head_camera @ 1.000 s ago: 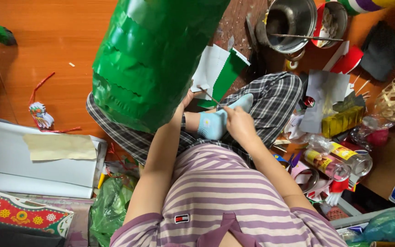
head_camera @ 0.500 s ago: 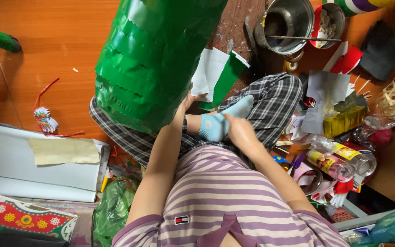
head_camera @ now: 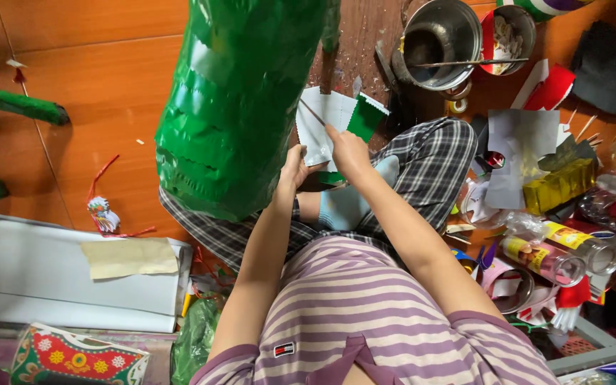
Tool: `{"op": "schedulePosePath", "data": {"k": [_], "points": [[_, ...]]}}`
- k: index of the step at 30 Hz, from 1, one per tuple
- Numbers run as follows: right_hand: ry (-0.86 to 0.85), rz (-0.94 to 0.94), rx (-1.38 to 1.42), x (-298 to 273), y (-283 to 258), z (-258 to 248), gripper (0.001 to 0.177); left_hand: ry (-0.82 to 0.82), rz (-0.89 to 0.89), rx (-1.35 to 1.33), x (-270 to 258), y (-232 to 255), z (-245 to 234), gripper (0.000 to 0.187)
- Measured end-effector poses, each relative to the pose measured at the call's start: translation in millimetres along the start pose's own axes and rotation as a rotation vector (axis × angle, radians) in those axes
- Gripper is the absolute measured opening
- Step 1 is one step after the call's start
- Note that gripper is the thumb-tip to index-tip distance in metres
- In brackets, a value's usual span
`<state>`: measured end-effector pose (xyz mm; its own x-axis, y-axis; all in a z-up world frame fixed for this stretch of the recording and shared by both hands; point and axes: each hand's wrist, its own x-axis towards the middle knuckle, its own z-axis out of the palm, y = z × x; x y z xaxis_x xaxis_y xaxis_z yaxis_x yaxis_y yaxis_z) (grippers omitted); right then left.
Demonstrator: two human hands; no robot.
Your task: Decorating animal-shaped bamboo frames with green paper and gold foil.
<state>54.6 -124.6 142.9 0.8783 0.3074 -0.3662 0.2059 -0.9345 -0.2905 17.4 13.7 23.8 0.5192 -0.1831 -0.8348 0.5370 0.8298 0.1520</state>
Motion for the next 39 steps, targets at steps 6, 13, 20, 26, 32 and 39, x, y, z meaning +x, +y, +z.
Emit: {"op": "schedulePosePath", "data": {"k": [6, 13, 20, 26, 32, 39], "points": [[-0.023, 0.014, 0.048, 2, 21, 18, 0.056, 0.075, 0.024, 0.011, -23, 10, 19, 0.052], [0.006, 0.0, -0.013, -29, 58, 9, 0.064, 0.047, 0.054, 0.038, -40, 12, 30, 0.052], [0.151, -0.033, -0.095, -20, 50, -7, 0.057, 0.033, 0.06, 0.045, -27, 6, 14, 0.053], [0.193, 0.01, -0.119, -16, 61, 21, 0.065, 0.022, 0.049, 0.046, -29, 10, 19, 0.041], [0.325, 0.008, 0.007, -19, 63, -24, 0.057, 0.011, 0.055, 0.083, -33, 9, 18, 0.033], [0.529, 0.352, -0.072, -34, 168, -81, 0.044, -0.092, 0.063, -0.014, -53, 13, 35, 0.015]]}}
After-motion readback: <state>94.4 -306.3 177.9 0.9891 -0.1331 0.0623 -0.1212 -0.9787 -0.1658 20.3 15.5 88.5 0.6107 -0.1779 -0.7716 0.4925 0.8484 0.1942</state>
